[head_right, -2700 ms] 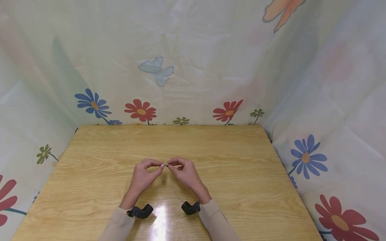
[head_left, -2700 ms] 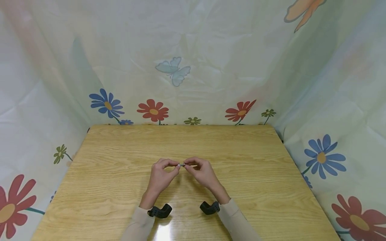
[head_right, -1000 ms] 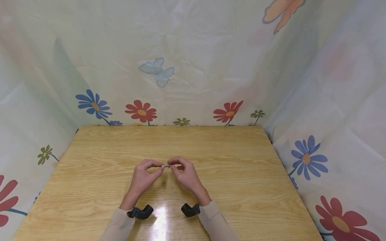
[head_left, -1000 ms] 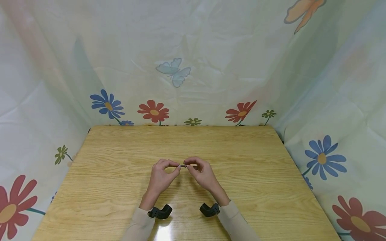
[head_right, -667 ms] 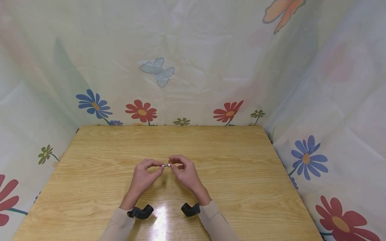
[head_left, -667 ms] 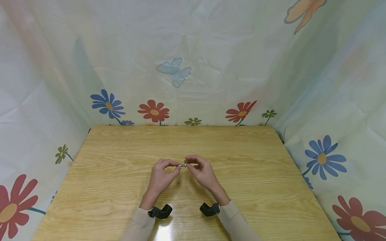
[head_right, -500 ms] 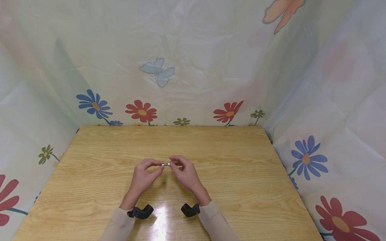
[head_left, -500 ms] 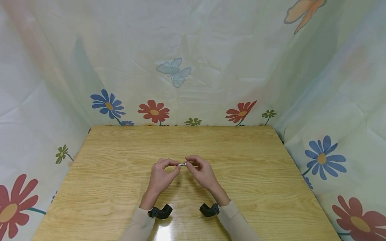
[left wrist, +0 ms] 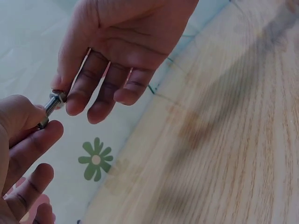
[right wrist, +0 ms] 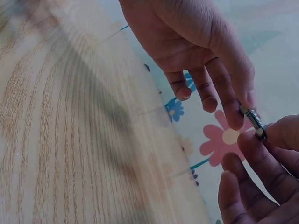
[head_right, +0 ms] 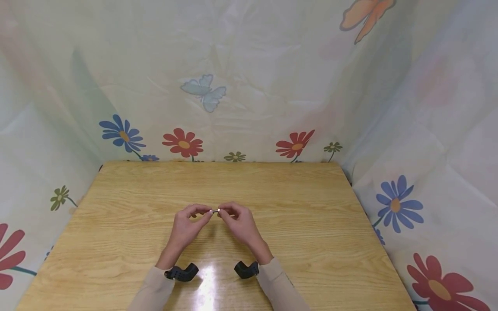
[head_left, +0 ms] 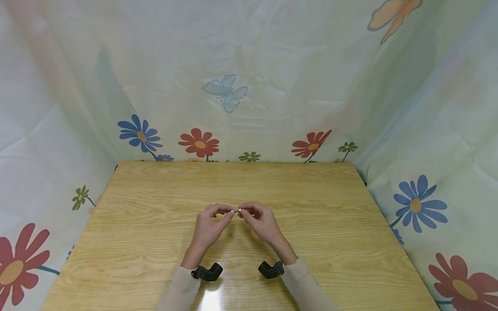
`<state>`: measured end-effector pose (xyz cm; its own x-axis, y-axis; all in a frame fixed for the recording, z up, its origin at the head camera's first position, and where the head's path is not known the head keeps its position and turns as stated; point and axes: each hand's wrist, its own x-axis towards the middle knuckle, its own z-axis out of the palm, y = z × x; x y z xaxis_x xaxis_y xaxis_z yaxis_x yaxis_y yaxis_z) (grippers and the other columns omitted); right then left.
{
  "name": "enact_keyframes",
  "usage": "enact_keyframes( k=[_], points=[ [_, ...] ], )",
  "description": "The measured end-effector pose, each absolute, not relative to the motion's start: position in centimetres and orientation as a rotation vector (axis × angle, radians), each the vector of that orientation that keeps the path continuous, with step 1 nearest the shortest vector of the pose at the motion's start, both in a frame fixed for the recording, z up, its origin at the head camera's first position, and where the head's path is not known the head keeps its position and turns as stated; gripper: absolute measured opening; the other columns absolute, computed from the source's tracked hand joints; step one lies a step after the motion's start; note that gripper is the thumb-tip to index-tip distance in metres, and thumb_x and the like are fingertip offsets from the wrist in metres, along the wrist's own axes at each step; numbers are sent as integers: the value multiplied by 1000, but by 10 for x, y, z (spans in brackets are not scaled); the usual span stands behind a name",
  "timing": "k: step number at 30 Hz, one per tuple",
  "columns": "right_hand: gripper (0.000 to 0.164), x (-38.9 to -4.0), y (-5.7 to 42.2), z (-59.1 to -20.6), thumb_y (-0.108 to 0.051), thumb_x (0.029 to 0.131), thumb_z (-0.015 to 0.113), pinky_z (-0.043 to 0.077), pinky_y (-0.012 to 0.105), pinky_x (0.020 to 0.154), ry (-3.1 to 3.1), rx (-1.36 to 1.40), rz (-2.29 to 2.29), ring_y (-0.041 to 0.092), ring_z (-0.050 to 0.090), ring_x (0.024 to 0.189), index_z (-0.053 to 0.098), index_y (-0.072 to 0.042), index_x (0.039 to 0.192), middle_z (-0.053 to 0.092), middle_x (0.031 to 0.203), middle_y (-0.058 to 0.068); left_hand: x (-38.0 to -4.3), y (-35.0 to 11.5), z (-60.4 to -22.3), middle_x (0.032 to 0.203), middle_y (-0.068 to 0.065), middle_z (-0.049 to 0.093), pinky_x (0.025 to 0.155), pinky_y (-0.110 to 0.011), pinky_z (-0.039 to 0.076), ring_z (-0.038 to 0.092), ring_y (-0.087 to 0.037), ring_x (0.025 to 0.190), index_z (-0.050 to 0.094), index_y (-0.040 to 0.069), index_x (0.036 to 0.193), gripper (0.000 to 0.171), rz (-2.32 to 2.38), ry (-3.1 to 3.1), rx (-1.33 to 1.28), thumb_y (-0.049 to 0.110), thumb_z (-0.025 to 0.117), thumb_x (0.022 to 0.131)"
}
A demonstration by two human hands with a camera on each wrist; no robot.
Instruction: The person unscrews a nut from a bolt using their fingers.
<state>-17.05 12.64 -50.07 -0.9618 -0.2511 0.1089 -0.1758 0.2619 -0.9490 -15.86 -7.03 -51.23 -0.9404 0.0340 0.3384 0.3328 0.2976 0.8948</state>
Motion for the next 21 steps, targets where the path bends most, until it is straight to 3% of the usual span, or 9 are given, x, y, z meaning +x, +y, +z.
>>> enact_keyframes(
  k=[7,13,17,21],
  points=[
    [22,-168,124,-489,-4,101,64,57,23,81,2451,-475,-1808,29,69,104,69,5,120,72,114,20,-160,-71,-511,94,5,77,86,-53,51,68,-16,92,80,21,101,8,-1751,-2333,-300,24,79,93],
    [20,-169,125,-496,-4,100,66,57,25,81,2471,-561,-1842,29,68,106,70,1,119,71,117,19,-161,-72,-511,94,1,77,83,-35,45,68,-15,92,80,18,102,10,-1888,-2336,-218,24,78,94],
    [27,-171,126,-502,-4,98,69,59,32,84,2433,-630,-1893,34,67,108,68,1,124,70,120,20,-160,-71,-510,95,-2,77,82,-32,44,66,-15,92,79,13,104,12,-1912,-2331,-168,18,78,93],
    [31,-171,125,-503,-8,99,68,58,30,82,2425,-581,-1889,32,68,107,66,-4,130,70,119,17,-161,-73,-510,97,1,77,80,-32,45,65,-13,91,80,14,103,12,-1899,-2310,-198,19,79,93]
  ],
)
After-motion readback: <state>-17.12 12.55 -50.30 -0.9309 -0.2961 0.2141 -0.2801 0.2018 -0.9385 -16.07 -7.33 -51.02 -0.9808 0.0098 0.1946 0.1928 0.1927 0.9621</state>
